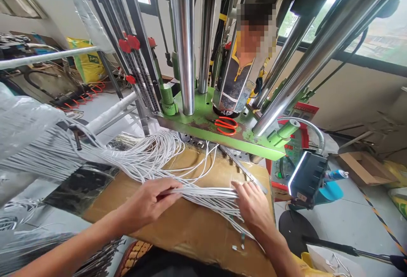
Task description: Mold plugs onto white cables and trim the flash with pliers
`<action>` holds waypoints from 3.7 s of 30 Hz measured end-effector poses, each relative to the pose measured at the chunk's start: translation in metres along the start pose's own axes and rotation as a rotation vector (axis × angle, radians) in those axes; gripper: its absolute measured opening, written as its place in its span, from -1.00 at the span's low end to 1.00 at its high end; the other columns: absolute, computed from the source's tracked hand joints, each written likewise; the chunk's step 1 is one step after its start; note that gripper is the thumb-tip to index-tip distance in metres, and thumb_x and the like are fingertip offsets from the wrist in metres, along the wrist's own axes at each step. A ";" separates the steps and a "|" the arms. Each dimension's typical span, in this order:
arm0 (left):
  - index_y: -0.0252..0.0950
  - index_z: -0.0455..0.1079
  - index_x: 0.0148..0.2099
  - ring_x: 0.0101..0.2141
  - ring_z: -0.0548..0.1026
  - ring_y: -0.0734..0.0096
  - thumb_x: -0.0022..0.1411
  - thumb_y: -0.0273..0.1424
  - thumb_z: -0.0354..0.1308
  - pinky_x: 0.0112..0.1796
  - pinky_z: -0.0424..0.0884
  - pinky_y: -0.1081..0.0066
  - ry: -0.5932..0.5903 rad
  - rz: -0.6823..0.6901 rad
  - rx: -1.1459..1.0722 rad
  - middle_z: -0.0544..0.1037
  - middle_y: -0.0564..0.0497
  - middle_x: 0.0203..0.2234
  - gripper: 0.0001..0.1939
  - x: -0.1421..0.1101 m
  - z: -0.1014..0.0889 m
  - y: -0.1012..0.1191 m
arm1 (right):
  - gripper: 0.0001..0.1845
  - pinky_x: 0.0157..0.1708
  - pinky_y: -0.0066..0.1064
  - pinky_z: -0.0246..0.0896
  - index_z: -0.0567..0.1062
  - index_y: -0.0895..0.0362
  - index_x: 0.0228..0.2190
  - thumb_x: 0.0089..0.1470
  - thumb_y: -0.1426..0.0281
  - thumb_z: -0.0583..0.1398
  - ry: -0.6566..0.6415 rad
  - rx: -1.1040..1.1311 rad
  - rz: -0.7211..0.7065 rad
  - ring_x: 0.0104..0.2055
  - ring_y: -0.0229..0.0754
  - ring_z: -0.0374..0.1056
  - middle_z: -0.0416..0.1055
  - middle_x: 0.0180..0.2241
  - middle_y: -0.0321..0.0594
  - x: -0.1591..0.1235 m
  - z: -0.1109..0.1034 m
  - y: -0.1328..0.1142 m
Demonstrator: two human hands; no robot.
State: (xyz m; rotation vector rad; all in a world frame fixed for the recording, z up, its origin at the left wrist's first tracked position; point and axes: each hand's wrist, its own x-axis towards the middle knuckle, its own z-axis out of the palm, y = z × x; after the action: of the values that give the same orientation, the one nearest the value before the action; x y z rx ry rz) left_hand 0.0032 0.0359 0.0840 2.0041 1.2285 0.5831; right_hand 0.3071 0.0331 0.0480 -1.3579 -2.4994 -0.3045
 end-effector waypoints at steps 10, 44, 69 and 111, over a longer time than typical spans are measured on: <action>-0.31 0.26 -0.39 -0.65 0.12 0.59 0.25 -0.01 0.03 -0.63 -0.02 0.54 -0.396 -0.397 -0.809 0.26 0.17 -0.64 -0.56 -0.003 0.099 0.030 | -0.51 -0.02 -0.19 0.29 0.27 0.10 0.14 0.17 0.48 0.08 -0.341 0.543 0.038 0.05 -0.01 0.32 0.40 0.01 -0.06 -0.023 -0.024 -0.027; -0.29 0.51 -0.21 -0.30 0.51 0.29 0.19 -0.54 -0.03 -0.22 0.37 0.42 -0.147 0.235 -0.220 0.59 -0.09 -0.38 -0.72 0.030 0.114 0.005 | -0.38 -0.07 -0.15 0.40 0.14 0.14 0.27 0.23 0.21 -0.03 -0.274 0.950 0.742 -0.09 0.02 0.45 0.52 -0.33 -0.15 -0.037 0.017 -0.035; -0.31 0.49 -0.07 -0.20 0.57 0.28 0.20 -0.62 -0.03 -0.15 0.42 0.43 -0.036 0.379 -0.129 0.63 -0.09 -0.22 -0.65 0.031 0.128 0.005 | -0.37 0.32 -0.13 -0.17 0.14 0.21 0.26 0.17 0.38 0.00 -0.141 1.096 0.798 0.33 -0.08 0.01 0.15 0.26 -0.06 -0.036 0.022 -0.046; -0.34 0.36 0.01 -0.21 0.55 0.33 0.40 -0.50 -0.10 -0.16 0.48 0.37 0.053 0.603 0.076 0.59 -0.10 -0.20 -0.75 0.060 0.115 -0.009 | -0.22 0.31 -0.25 -0.10 0.10 0.16 0.28 0.11 0.25 0.21 -0.159 1.300 0.831 0.35 -0.05 -0.04 0.13 0.28 -0.14 -0.035 0.016 -0.039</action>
State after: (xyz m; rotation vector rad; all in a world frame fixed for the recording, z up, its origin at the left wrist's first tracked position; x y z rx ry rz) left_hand 0.1033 0.0540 0.0029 2.4432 0.6627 0.8861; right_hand 0.2906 -0.0103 0.0191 -1.5145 -1.3279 1.3412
